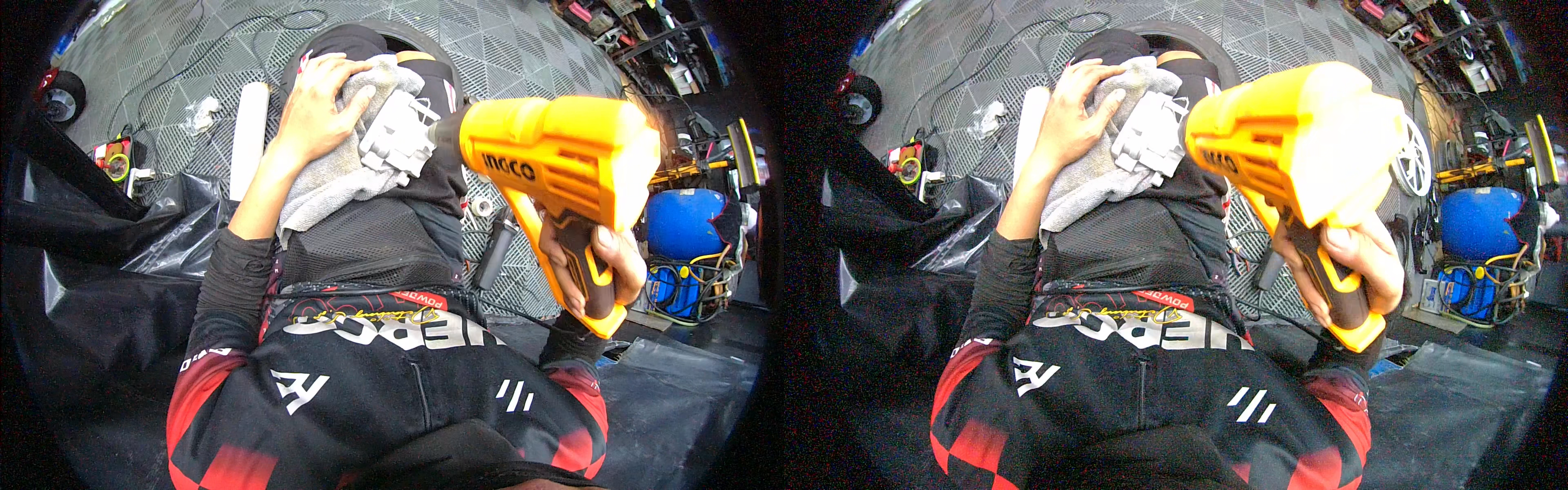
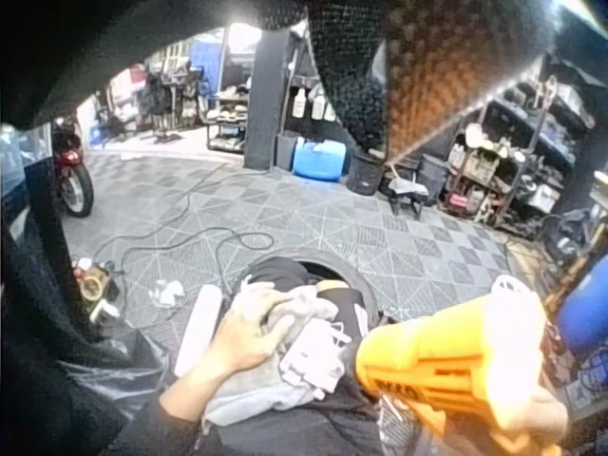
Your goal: The person sits on the floor in a workshop, uses a heat gun to warm a small mechanical part, wipes it with a cloth, and then applies tape to specific areas of the part.
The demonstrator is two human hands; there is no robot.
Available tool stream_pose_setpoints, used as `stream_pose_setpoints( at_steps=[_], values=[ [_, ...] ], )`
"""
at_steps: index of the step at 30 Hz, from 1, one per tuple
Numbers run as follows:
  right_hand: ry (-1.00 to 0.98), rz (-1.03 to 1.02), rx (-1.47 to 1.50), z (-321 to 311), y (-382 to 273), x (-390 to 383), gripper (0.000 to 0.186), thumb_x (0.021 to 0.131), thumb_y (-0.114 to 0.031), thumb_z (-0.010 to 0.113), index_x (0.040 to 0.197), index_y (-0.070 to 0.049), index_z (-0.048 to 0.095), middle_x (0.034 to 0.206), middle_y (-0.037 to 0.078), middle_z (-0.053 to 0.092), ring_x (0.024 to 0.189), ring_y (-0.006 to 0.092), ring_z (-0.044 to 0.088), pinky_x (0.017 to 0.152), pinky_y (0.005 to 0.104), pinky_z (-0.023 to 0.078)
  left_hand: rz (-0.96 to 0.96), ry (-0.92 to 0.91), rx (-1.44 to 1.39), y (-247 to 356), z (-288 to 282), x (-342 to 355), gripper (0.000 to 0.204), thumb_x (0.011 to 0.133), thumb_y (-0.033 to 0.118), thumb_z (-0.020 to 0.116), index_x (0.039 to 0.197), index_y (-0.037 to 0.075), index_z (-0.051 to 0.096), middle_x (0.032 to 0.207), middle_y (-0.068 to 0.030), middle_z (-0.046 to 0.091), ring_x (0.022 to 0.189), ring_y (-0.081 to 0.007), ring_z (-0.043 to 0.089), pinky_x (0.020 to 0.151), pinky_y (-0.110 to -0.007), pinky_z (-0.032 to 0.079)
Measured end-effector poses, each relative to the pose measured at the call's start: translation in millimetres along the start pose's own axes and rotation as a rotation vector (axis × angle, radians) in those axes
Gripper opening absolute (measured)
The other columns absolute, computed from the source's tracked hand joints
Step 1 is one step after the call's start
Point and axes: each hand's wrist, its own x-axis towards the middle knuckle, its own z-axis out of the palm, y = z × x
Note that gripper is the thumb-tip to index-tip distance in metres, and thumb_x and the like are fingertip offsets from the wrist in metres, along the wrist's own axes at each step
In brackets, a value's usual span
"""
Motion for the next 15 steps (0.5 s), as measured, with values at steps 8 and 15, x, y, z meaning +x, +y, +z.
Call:
stream_pose_setpoints(
  at_steps=[8,15],
  values=[
    [-0.265,0.188,0.046,-10,-13,10,0.065,0.092,-0.050,0.062,0.100,0.014,0.053,0.054,0.011,0.056,0.034,0.0138,0.050,0.032,0.0241,0.041,0.007,-0.001,-0.025,-1,1,2,0.036,0.090,0.022,0.073,0.122,0.006,0.070,0.123,-0.0136,0.069,0.126,-0.0334,0.057,0.112,-0.045,0.041],
    [-0.118,0.012,0.041,6,0,17,0.075,0.095,-0.039,0.050,0.129,0.027,0.038,0.070,0.018,0.052,0.031,0.0131,0.044,0.031,0.0237,0.038,0.009,-0.006,-0.026,-4,2,1,0.036,0.091,0.023,0.072,0.122,0.006,0.070,0.123,-0.0136,0.069,0.126,-0.0333,0.057,0.113,-0.046,0.040]
  ],
)
